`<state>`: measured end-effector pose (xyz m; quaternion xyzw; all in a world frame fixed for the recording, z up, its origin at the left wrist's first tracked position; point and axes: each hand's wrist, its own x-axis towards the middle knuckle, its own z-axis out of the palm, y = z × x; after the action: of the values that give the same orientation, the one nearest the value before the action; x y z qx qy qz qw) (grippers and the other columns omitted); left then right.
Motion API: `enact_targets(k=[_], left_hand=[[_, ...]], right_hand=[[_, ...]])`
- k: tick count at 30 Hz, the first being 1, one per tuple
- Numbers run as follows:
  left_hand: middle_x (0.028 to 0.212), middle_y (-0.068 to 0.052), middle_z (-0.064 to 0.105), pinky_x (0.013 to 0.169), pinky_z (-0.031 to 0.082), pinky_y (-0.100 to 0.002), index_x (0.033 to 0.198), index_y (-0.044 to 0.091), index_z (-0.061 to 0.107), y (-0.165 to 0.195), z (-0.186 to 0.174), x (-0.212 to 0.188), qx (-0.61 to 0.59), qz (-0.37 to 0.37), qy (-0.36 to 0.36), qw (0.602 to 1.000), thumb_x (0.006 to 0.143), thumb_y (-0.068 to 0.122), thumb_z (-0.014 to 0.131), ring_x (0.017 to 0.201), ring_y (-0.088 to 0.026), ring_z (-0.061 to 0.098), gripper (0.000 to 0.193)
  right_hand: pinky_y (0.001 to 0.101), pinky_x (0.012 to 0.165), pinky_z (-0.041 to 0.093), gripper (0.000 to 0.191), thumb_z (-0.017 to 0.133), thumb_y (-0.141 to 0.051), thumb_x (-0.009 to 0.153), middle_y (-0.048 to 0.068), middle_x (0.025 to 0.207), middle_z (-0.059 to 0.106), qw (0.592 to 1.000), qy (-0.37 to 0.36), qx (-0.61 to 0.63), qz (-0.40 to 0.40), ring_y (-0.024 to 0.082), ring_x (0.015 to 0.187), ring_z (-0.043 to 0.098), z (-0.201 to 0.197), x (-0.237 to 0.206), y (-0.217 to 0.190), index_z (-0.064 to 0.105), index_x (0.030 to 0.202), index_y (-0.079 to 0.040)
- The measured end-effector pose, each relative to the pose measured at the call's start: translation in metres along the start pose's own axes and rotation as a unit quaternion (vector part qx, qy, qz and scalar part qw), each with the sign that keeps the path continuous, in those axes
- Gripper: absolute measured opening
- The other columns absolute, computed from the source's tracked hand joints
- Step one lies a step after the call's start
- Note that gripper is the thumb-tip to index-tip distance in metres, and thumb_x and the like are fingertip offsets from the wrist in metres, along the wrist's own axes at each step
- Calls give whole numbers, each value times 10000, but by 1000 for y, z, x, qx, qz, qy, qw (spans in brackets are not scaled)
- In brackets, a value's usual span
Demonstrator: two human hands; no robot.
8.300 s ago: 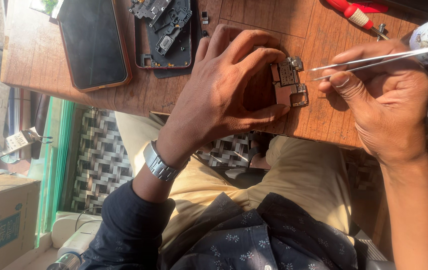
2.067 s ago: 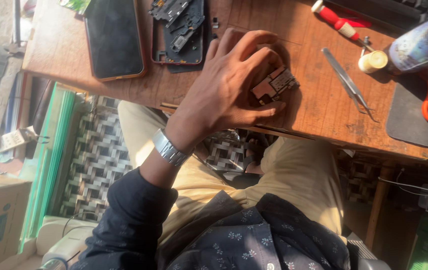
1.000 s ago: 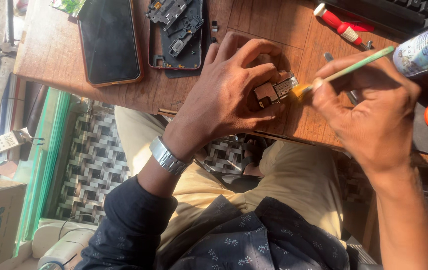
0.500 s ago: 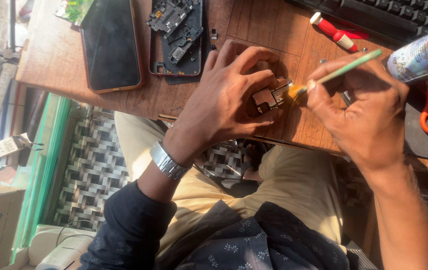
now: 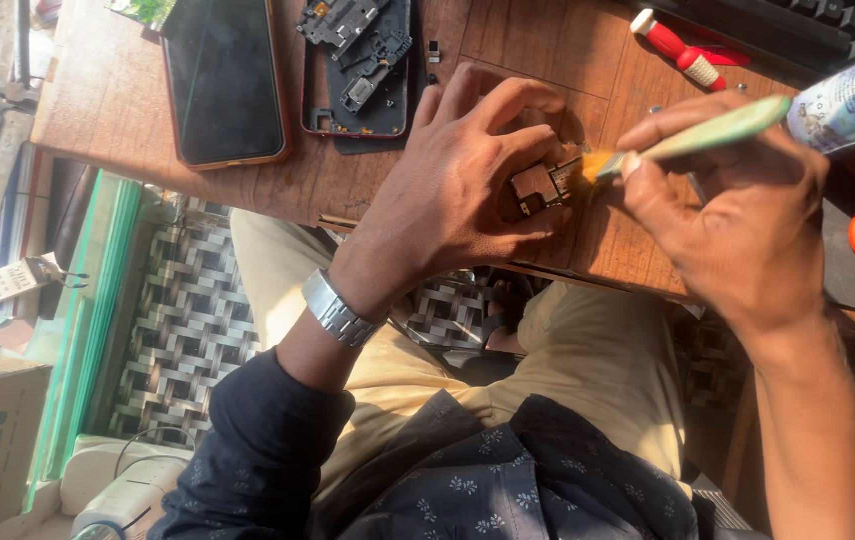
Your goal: The person uses tweezers to adjust small components on a disassembled mobile phone motherboard and brushes the board with a small brush. The work is performed on a wooden table with other phone parts and tools nearby.
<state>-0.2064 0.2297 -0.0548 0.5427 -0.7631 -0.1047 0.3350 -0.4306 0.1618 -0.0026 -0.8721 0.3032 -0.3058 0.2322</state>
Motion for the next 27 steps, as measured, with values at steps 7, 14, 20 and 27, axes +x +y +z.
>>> enact_targets(k=[7, 14, 20, 27], left_hand=[[1424, -60, 527, 1125, 378, -498, 1188, 128, 749, -1, 3, 3, -7, -2, 1, 1000, 730, 448, 917, 1304, -328, 420, 583], [1429, -76, 511, 1134, 386, -497, 1244, 95, 703, -1, 1, 0, -7, 4, 8, 1000, 741, 454, 917, 1310, -325, 426, 654], [1408, -68, 525, 1123, 390, -495, 1200, 106, 702, 0, 1, -1, -7, 5, 4, 1000, 738, 432, 923, 1304, -330, 426, 607], [1450, -60, 499, 1166, 387, -494, 1246, 105, 666, 2, 3, -2, -14, 4, 6, 1000, 742, 411, 925, 1341, -309, 432, 645]], right_hand=[[254, 843, 643, 86, 676, 20, 979, 115, 1006, 675, 986, 8, 156, 64, 168, 911, 727, 2, 8, 3, 646, 1059, 15], [240, 869, 654, 86, 667, 13, 1011, 74, 1043, 685, 966, 6, 241, 97, 146, 935, 732, 0, 6, 4, 619, 1083, 8], [279, 902, 660, 69, 630, 129, 1079, 180, 1073, 660, 997, 6, 65, -33, 219, 990, 744, 0, 7, 6, 631, 1136, 90], [266, 834, 645, 72, 645, 73, 1034, 114, 1022, 666, 995, -3, 102, 25, 184, 927, 740, -2, 2, 7, 655, 1104, 59]])
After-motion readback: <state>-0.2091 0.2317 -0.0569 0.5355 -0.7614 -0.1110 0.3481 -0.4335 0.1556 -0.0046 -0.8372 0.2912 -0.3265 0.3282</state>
